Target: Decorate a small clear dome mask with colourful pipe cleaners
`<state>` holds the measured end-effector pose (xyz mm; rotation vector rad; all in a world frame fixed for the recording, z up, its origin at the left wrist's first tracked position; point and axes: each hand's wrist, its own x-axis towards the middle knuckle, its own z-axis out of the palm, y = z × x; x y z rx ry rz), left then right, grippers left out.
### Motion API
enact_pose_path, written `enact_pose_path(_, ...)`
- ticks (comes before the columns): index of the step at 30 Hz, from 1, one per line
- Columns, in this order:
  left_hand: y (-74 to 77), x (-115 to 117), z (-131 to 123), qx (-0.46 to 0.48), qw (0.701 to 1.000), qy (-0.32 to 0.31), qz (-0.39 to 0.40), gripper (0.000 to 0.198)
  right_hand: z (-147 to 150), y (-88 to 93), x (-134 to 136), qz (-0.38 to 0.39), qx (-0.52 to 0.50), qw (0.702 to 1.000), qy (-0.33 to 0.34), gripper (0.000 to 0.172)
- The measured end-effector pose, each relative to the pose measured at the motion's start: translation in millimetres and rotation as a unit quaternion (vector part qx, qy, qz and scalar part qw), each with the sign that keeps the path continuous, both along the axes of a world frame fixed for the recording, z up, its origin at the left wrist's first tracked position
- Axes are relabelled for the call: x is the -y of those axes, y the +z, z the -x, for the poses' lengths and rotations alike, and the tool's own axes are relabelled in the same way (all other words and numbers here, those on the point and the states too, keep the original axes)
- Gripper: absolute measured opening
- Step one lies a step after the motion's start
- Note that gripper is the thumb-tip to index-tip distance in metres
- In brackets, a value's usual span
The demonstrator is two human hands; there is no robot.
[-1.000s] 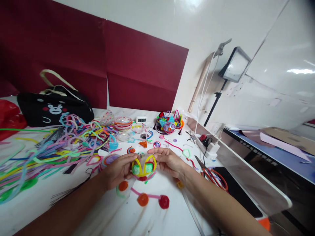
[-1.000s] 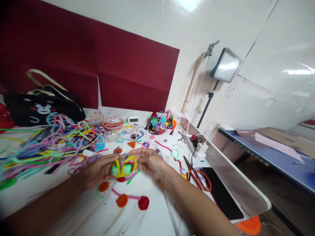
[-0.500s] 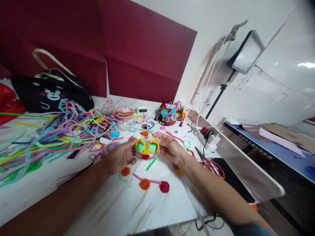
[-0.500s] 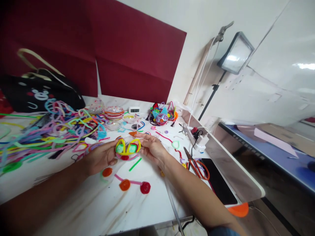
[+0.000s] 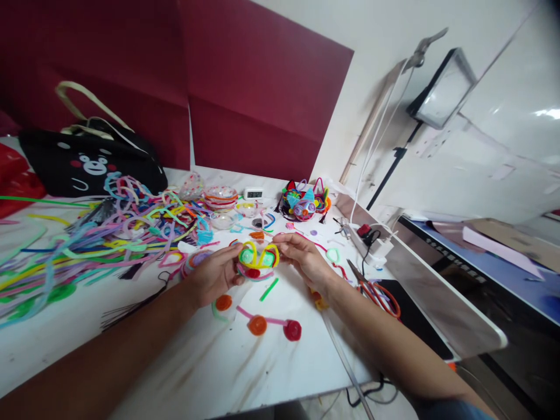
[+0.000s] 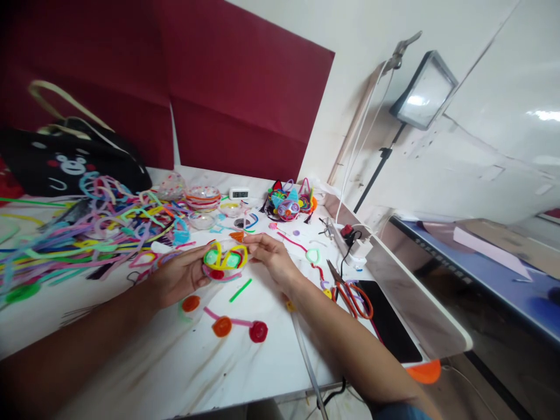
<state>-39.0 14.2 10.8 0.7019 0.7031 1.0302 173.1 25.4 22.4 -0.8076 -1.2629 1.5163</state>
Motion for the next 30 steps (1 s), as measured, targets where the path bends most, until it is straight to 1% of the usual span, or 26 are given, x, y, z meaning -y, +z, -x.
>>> enact_pose_path(3,-0.4,0,1,-0.003,1.000,0.000,0.001,0.016,-5,0.1,2,-0.056,0.036,0.998,-0.010,0.020)
enact_pose_path(8,-0.6,-2,0,-0.013,1.000,0.022,0.003,0.014,-15,5.6,10,-0.083,0.091,0.992,-0.038,0.018)
enact_pose_path(12,-1.9,-4,1,-0.010,0.999,0.048,-0.010,0.010,-29,9.1,14,-0.086,0.143,0.983,-0.073,0.020)
enact_pose_path(16,-2.7,-4,1,-0.006,0.998,0.063,-0.025,0.010,-48,6.7,11,-0.072,0.161,0.977,-0.116,0.024)
enact_pose_path(19,-2.5,-4,0,-0.015,0.997,0.075,-0.026,0.010,-62,4.8,10,-0.082,0.183,0.970,-0.134,0.025)
enact_pose_path(27,-0.1,-1,-3,-0.034,0.995,0.084,-0.029,0.014,-90,4.2,23,-0.106,0.276,0.949,-0.108,0.024)
enact_pose_path(30,1.5,1,-4,-0.041,0.996,0.078,-0.024,0.012,-95,6.6,32,-0.121,0.346,0.927,-0.086,0.022)
